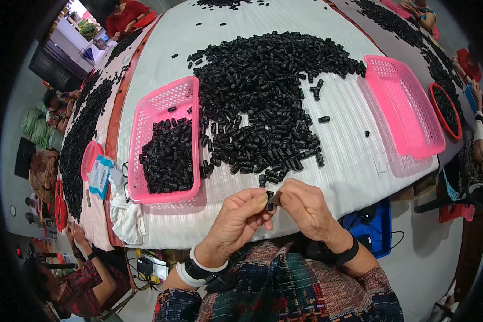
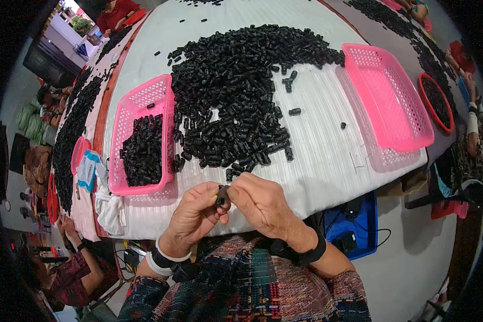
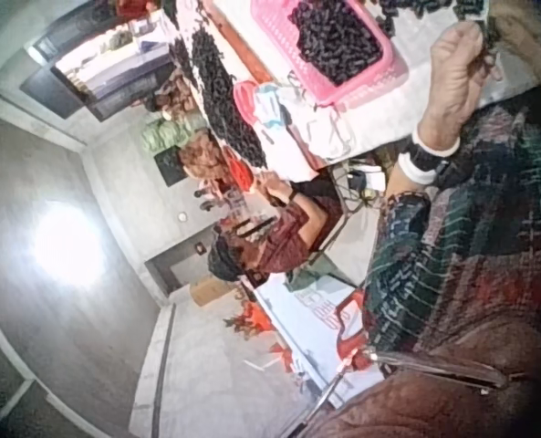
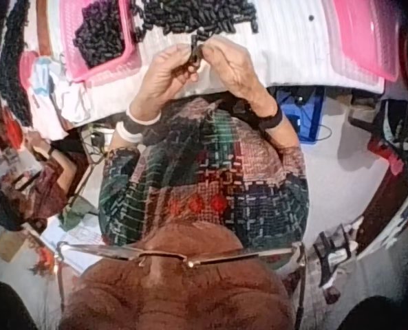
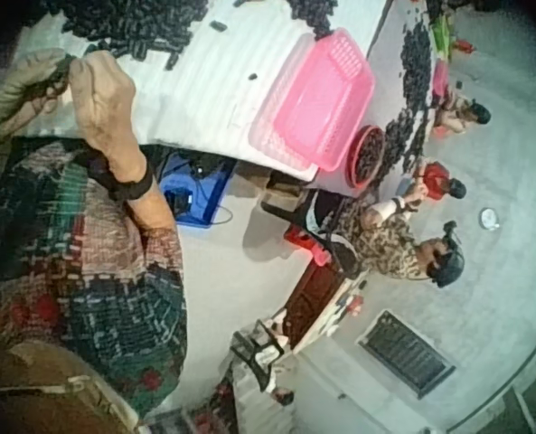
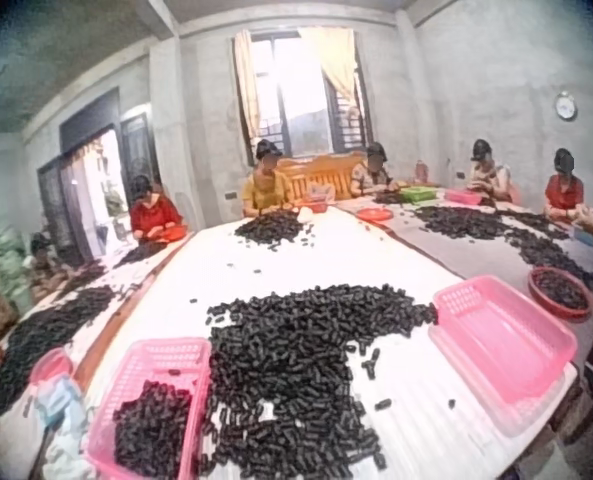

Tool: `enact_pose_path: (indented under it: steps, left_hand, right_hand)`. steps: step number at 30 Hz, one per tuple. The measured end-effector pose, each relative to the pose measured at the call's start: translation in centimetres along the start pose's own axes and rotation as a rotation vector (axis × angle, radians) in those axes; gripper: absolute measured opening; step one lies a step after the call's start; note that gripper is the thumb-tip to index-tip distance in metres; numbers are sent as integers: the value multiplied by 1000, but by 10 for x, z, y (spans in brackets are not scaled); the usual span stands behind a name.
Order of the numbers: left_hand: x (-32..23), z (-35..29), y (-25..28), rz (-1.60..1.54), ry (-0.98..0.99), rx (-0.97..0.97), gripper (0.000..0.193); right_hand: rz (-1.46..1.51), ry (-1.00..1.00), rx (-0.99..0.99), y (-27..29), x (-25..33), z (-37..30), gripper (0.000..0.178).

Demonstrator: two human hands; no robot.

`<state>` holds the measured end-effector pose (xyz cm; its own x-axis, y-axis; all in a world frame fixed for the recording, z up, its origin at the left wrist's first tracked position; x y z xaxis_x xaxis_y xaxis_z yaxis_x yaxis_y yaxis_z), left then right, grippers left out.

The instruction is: Manually assembling or checking small black shoe components at a production table.

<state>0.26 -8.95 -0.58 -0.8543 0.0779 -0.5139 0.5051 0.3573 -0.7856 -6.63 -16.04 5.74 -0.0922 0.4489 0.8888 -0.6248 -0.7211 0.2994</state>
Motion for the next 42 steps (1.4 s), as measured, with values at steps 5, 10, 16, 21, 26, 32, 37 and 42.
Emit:
enact_pose_path:
  steps: [5,10,16,21,26,32,37,42]
  left_hand:
    - [2,1,-3,21,19,23,17]
    - [4,2,0,39,40,4,18]
    - [5,3,4,24,41,4,17]
    - [7,8,11,26,50,-26,17]
    - [10,16,25,96,61,-137,18]
    - [4,22,37,109,31,-187,18]
    - [7,22,36,38,59,-141,18]
    - [7,17,17,-1,51,-62,20]
  right_hand:
    - [-27,-20,10,0,-5,1,23]
    - [-61,-26,34,-3,-8,2,22]
    - [-114,-38,52,-5,-12,2,21]
    - [-141,-29,50,-6,-19,2,22]
    - [-157,-44,55,-8,-31,1,22]
    - [61,-188,49,-11,-54,-8,18]
    - [-182,88,-238,21,-15,-4,24]
    - [-527,368,-311,1,24,-11,37]
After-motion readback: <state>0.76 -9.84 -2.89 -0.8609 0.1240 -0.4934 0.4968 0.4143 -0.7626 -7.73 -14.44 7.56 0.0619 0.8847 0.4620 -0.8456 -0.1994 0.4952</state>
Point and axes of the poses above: each hand's wrist, its own z-axis towards the middle knuckle, its own y-axis out of the back of the hand, x = y × z, the point moved 10 cm from there along z, towards the middle knuckle, and after that the axes turned 6 degrees about -z, right-handed, at the moved point
